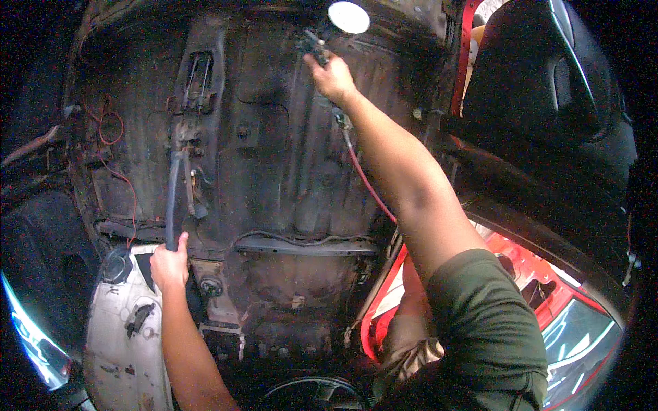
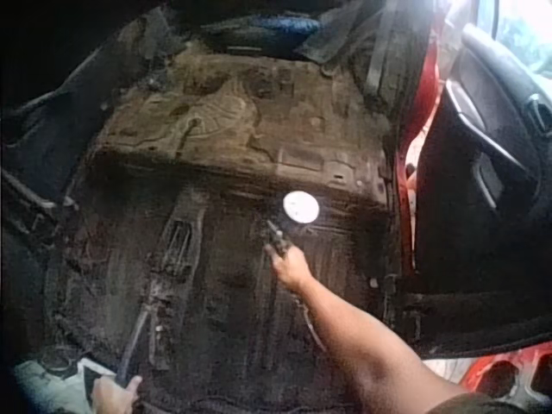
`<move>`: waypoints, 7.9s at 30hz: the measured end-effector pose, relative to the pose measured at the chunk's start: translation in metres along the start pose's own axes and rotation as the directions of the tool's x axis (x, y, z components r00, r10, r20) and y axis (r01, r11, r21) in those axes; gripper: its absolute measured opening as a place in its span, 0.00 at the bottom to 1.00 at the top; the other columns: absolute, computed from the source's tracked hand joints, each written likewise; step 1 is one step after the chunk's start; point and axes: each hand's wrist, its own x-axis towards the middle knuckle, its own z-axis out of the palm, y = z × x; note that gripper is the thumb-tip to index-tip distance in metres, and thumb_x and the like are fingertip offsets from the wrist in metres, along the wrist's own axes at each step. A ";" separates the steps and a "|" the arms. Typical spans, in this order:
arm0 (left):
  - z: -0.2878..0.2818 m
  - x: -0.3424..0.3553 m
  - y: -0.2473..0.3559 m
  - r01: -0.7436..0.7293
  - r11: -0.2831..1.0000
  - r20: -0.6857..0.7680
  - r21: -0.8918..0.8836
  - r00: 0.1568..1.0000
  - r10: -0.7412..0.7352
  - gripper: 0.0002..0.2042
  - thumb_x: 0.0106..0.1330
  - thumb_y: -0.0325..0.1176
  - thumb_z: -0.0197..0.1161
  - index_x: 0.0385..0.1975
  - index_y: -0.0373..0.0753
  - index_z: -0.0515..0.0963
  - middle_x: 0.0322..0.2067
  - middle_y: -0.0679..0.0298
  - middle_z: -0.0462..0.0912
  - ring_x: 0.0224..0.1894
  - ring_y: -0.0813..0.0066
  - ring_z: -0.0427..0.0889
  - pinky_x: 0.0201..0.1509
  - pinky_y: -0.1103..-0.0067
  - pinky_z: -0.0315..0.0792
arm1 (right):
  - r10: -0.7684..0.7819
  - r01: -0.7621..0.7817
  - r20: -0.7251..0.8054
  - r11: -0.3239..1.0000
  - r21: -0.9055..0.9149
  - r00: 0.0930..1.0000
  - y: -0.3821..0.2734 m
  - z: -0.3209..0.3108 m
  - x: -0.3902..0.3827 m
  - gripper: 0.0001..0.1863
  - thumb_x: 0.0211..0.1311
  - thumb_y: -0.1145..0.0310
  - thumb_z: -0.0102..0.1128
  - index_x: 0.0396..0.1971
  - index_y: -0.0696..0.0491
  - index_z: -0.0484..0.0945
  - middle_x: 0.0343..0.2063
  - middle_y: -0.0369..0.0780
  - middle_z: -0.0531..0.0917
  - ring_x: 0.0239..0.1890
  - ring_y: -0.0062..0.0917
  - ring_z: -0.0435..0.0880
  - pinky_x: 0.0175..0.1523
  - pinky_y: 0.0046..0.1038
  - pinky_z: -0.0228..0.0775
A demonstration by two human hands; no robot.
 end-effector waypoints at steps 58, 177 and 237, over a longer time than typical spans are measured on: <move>-0.002 -0.005 -0.002 0.015 0.999 0.009 -0.042 1.000 -0.014 0.36 0.59 0.68 0.63 0.41 0.33 0.85 0.42 0.42 0.86 0.48 0.44 0.85 0.53 0.58 0.77 | -0.186 0.245 0.188 0.896 -0.369 0.964 0.029 -0.146 -0.018 0.27 0.70 0.46 0.58 0.49 0.59 0.77 0.39 0.54 0.84 0.46 0.48 0.83 0.53 0.41 0.73; -0.007 -0.007 -0.008 0.011 0.993 0.041 -0.115 0.999 -0.006 0.34 0.59 0.68 0.63 0.34 0.34 0.85 0.36 0.44 0.87 0.44 0.44 0.86 0.48 0.57 0.79 | -0.198 0.578 0.639 0.670 -0.465 0.743 -0.044 -0.065 -0.006 0.19 0.67 0.62 0.62 0.51 0.57 0.74 0.39 0.54 0.85 0.45 0.50 0.85 0.49 0.44 0.74; 0.001 -0.007 0.000 -0.022 1.000 -0.027 -0.013 0.999 0.022 0.34 0.62 0.66 0.61 0.44 0.34 0.84 0.42 0.45 0.86 0.47 0.45 0.85 0.51 0.58 0.78 | 0.024 -0.008 0.024 0.855 -0.519 0.999 0.107 -0.182 -0.054 0.28 0.68 0.48 0.61 0.41 0.64 0.81 0.27 0.49 0.84 0.32 0.39 0.84 0.43 0.38 0.73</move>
